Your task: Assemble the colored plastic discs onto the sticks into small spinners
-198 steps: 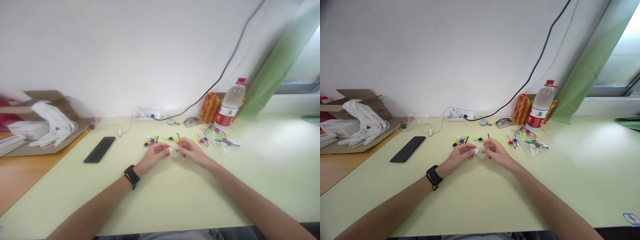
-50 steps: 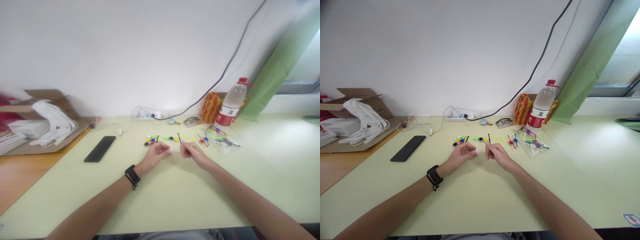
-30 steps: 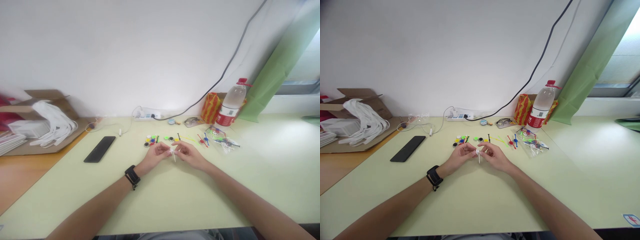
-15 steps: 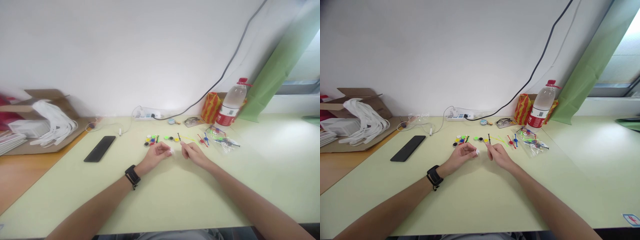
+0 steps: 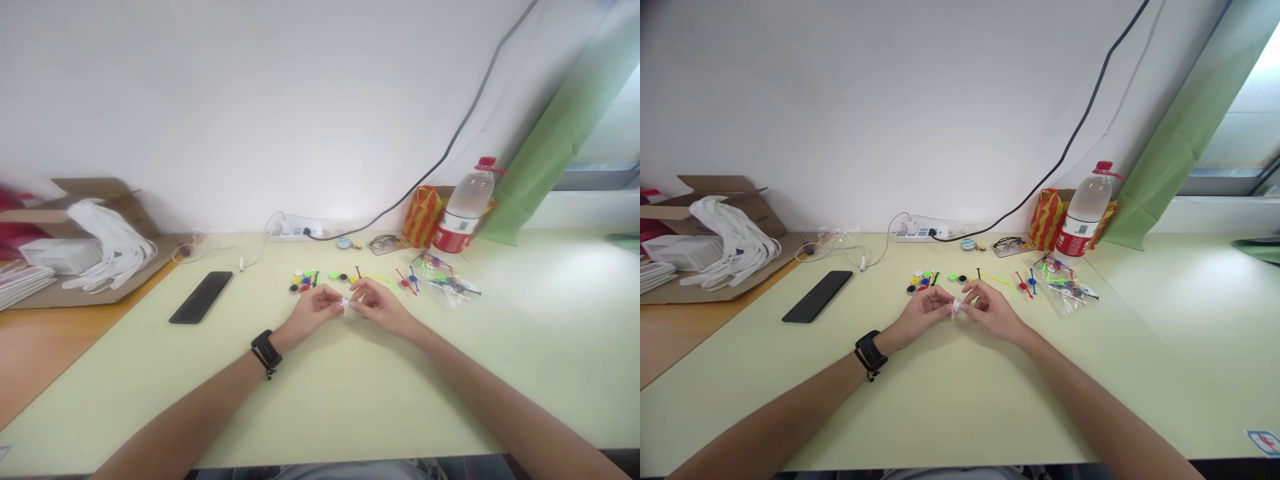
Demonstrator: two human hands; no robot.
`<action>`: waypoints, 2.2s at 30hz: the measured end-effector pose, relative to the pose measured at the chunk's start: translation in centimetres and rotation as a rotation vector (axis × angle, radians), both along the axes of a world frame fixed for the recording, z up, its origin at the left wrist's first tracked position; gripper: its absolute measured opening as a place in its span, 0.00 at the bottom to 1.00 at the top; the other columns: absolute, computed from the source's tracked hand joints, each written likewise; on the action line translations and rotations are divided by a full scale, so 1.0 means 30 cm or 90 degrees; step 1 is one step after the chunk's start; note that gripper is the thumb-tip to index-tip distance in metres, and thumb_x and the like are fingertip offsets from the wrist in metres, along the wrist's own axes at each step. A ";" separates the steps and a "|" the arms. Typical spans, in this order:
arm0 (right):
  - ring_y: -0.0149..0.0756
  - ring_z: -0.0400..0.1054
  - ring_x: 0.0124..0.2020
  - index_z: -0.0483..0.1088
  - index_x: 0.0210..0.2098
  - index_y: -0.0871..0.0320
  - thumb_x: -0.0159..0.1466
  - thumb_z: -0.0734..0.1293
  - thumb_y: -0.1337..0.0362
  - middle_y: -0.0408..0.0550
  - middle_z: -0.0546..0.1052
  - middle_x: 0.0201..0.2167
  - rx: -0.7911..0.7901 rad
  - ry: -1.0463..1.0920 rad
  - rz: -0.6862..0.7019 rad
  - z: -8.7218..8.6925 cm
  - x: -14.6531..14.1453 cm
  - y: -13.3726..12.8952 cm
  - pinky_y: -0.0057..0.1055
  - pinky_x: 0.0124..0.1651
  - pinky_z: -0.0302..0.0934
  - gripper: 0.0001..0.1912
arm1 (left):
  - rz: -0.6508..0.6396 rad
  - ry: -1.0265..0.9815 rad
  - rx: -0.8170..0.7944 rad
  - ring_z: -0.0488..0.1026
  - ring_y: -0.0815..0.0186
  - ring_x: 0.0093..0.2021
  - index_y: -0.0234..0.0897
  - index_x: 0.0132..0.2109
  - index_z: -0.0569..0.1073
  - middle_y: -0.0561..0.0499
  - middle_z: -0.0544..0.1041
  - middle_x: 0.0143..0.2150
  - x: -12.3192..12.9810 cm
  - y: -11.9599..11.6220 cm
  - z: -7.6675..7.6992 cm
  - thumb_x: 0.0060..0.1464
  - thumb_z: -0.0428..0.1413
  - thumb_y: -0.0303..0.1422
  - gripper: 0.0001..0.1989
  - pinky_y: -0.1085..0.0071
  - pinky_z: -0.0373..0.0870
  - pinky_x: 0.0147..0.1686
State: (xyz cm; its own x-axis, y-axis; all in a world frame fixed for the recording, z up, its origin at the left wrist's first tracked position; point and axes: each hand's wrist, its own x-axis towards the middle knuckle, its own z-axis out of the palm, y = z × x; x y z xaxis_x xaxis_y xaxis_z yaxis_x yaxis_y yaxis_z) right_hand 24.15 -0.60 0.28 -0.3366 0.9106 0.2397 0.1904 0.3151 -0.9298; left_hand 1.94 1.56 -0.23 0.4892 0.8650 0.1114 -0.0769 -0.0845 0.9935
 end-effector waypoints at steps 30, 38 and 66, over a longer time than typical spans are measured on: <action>0.33 0.65 0.28 0.69 0.45 0.54 0.65 0.69 0.46 0.43 0.72 0.30 0.008 0.036 -0.026 0.012 0.006 0.000 0.30 0.31 0.63 0.19 | 0.010 -0.013 -0.010 0.81 0.61 0.41 0.35 0.42 0.75 0.48 0.81 0.38 0.002 0.008 -0.014 0.53 0.69 0.40 0.16 0.60 0.78 0.49; 0.34 0.69 0.31 0.69 0.50 0.54 0.64 0.71 0.50 0.46 0.77 0.36 0.023 -0.022 -0.004 0.007 -0.007 -0.004 0.32 0.34 0.64 0.20 | -0.007 -0.008 -0.014 0.80 0.62 0.42 0.34 0.42 0.75 0.47 0.81 0.40 0.004 0.000 -0.003 0.54 0.68 0.39 0.16 0.62 0.78 0.48; 0.29 0.64 0.26 0.68 0.49 0.53 0.64 0.71 0.51 0.43 0.72 0.36 -0.049 0.062 -0.006 0.002 0.002 0.004 0.30 0.30 0.63 0.19 | 0.009 0.001 -0.012 0.82 0.60 0.41 0.34 0.42 0.76 0.47 0.82 0.38 0.002 0.000 -0.003 0.53 0.69 0.40 0.16 0.60 0.78 0.49</action>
